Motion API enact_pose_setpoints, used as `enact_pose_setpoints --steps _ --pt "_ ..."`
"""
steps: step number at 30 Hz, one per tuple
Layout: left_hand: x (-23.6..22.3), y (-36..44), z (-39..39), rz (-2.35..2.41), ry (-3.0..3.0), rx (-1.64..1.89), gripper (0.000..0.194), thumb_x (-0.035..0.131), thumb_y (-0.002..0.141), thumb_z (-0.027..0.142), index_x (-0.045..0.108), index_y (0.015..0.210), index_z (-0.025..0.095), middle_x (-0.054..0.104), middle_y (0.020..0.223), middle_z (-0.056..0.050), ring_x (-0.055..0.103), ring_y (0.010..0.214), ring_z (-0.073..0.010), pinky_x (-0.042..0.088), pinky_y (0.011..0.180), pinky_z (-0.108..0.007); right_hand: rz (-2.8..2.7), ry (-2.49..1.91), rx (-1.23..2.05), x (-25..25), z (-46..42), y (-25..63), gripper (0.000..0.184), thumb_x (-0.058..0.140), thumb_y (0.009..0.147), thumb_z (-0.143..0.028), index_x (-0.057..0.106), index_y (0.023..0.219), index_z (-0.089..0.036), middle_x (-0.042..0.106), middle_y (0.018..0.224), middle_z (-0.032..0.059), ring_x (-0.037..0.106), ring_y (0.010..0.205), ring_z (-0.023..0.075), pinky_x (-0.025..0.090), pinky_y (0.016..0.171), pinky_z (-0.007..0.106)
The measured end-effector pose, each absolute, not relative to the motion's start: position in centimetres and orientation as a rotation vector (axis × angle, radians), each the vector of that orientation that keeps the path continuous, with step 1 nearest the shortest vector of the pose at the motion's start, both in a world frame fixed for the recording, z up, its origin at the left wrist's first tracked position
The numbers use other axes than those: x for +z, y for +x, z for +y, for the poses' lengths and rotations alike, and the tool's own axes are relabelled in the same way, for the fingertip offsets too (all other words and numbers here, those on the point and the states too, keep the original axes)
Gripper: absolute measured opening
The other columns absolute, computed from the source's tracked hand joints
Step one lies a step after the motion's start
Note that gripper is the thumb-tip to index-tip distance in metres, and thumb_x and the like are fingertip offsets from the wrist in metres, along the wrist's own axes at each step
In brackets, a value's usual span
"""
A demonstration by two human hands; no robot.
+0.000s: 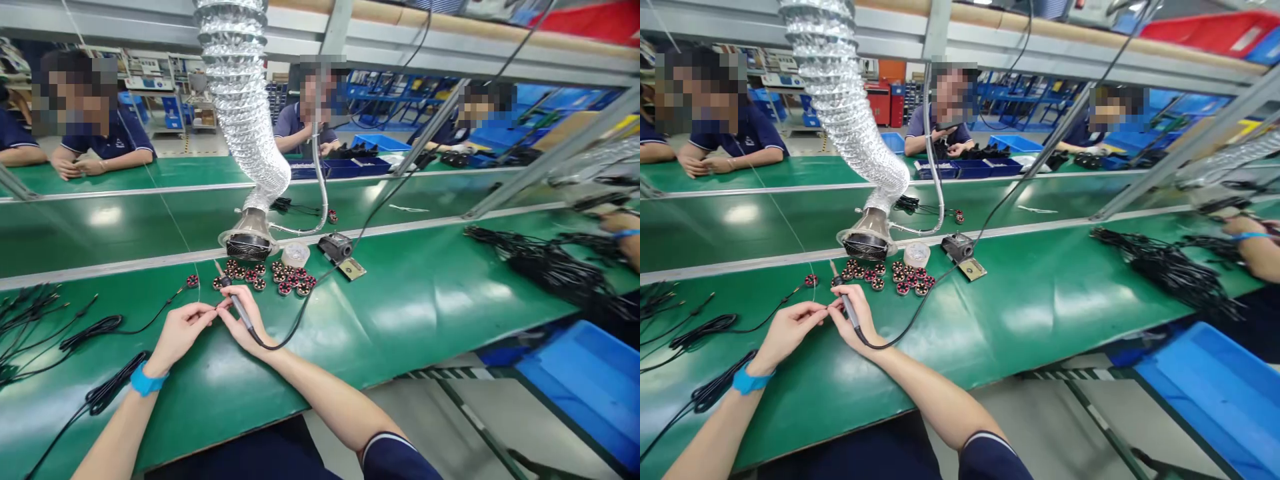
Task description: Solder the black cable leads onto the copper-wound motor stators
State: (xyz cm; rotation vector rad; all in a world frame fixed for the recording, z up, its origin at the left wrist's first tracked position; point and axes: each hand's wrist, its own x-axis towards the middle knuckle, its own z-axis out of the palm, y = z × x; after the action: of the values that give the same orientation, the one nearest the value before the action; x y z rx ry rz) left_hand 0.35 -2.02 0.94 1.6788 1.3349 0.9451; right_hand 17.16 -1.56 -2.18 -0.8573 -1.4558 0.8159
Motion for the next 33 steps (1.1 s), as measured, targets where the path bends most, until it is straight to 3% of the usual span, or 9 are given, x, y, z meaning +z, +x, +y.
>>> enact_pose_setpoints --steps 8,14,18,23,28,33 --pt "1.3 0.9 -2.3 1.332 1.687 0.948 0.031 0.069 0.079 0.048 0.074 0.077 0.018 0.067 0.063 -0.001 0.059 0.057 -0.0144 0.049 0.055 -0.023 -1.408 -0.847 0.874 -2.0 -1.6 17.2 0.036 0.066 0.081 -0.015 0.059 0.115 -0.025 0.057 0.104 0.0019 0.066 0.079 0.0121 0.058 0.081 0.030" --pt "1.1 0.9 -2.4 1.348 1.616 0.980 0.031 0.070 0.078 0.049 0.075 0.085 0.019 0.075 0.081 -0.005 0.067 0.072 -0.0195 0.055 0.068 -0.028 -1.370 -0.874 0.916 -2.8 -1.4 16.9 0.036 0.067 0.080 -0.016 0.058 0.114 -0.025 0.055 0.106 0.0022 0.066 0.076 0.0111 0.058 0.076 0.027" --pt "0.6 0.6 -2.0 1.347 1.622 0.949 0.030 0.067 0.080 0.048 0.073 0.083 0.019 0.075 0.081 -0.005 0.068 0.075 -0.0202 0.055 0.070 -0.028 -1.421 -0.876 0.856 -2.7 -1.6 16.9 0.034 0.065 0.082 -0.016 0.058 0.113 -0.025 0.054 0.107 0.0023 0.065 0.072 0.0097 0.058 0.077 0.028" --pt "0.2 0.9 -2.1 1.341 1.633 0.911 0.027 0.064 0.080 0.043 0.070 0.084 0.016 0.073 0.080 -0.005 0.066 0.073 -0.0188 0.053 0.069 -0.027 -1.581 -0.836 0.662 -2.0 -2.2 17.1 0.037 0.069 0.082 -0.019 0.058 0.117 -0.027 0.057 0.103 0.0033 0.063 0.095 0.0170 0.056 0.088 0.033" --pt "0.3 1.4 -2.7 1.301 1.729 0.796 0.025 0.057 0.086 0.036 0.069 0.085 0.015 0.069 0.075 -0.002 0.060 0.068 -0.0151 0.047 0.065 -0.024 -1.607 -0.835 0.632 -1.8 -2.5 17.2 0.031 0.059 0.089 -0.014 0.059 0.117 -0.028 0.056 0.106 0.0039 0.063 0.088 0.0146 0.056 0.087 0.033" --pt "-0.3 1.1 -2.6 1.278 1.695 0.805 0.023 0.056 0.087 0.031 0.070 0.090 0.014 0.072 0.084 -0.004 0.064 0.078 -0.0176 0.049 0.073 -0.026 -1.649 -0.837 0.580 -1.7 -2.7 17.1 0.035 0.068 0.085 -0.020 0.059 0.118 -0.027 0.058 0.108 0.0058 0.063 0.099 0.0191 0.055 0.091 0.036"
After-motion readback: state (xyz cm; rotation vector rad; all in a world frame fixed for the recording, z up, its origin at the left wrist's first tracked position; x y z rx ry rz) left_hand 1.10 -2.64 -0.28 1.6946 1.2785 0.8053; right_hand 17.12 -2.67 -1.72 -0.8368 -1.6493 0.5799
